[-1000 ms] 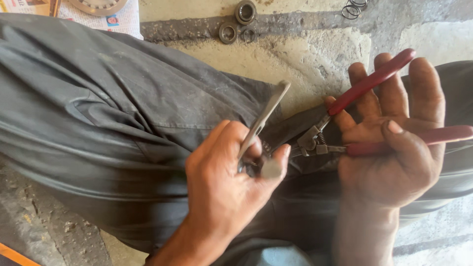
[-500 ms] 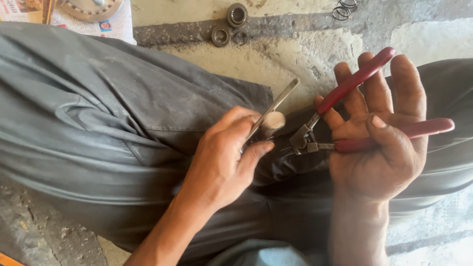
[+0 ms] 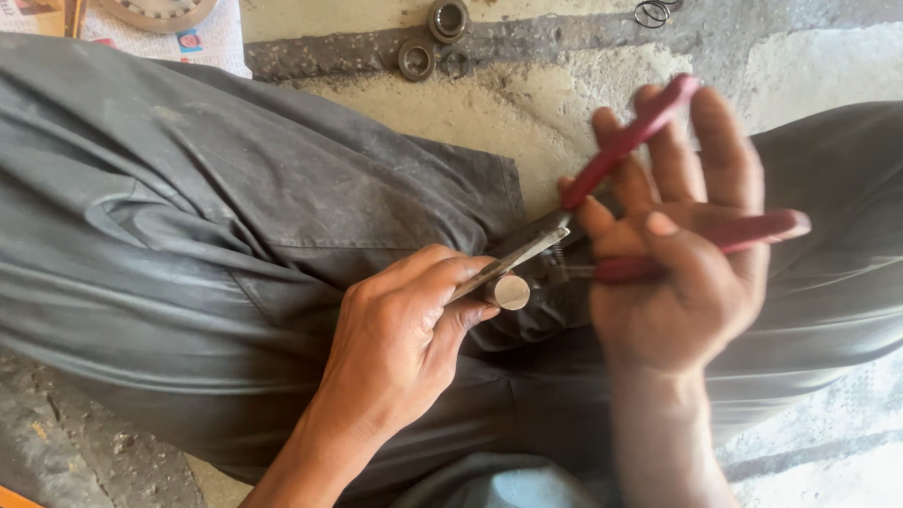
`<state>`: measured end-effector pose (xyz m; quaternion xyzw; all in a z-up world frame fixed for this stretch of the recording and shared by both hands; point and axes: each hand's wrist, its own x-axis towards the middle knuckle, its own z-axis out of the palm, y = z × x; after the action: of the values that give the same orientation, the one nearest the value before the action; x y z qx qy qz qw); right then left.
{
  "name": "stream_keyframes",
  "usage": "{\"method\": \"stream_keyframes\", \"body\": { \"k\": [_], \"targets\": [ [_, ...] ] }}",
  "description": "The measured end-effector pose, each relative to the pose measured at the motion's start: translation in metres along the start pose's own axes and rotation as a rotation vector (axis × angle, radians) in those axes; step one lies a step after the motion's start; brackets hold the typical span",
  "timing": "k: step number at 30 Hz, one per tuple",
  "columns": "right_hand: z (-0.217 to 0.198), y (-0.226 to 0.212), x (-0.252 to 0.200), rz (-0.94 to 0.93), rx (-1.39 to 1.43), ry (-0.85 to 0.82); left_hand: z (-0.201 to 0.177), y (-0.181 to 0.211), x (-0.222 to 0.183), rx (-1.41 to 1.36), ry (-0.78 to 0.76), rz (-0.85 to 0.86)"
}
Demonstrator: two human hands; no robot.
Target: The person uses pliers and a screwdriver to adjust a spring-loaded mechanical component held in their lap. They repeatedly compress the spring and manipulate the internal mechanism with the screwdriver while seated on the floor.
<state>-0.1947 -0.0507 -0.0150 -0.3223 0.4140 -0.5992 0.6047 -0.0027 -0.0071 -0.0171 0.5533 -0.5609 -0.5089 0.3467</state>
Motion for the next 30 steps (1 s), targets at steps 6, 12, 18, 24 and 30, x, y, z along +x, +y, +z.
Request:
{"method": "stream_keyframes", "body": {
  "k": [6, 12, 18, 24, 30],
  "targets": [
    [-0.006, 0.011, 0.000, 0.048, 0.064, -0.046, 0.003, -0.001, 0.003, 0.026, 0.016, 0.041],
    [-0.009, 0.013, 0.002, 0.064, 0.054, -0.015, 0.003, -0.001, 0.005, 0.032, 0.017, 0.048],
    [-0.004, 0.021, 0.006, 0.025, -0.011, 0.094, 0.004, -0.003, 0.005, 0.059, 0.003, 0.036],
    [0.006, 0.022, 0.005, -0.028, -0.090, 0.055, 0.004, -0.003, 0.005, 0.045, 0.014, 0.051],
    [0.003, 0.014, 0.005, 0.024, -0.030, -0.009, 0.001, -0.004, 0.005, 0.036, 0.000, 0.049]
  ]
}}
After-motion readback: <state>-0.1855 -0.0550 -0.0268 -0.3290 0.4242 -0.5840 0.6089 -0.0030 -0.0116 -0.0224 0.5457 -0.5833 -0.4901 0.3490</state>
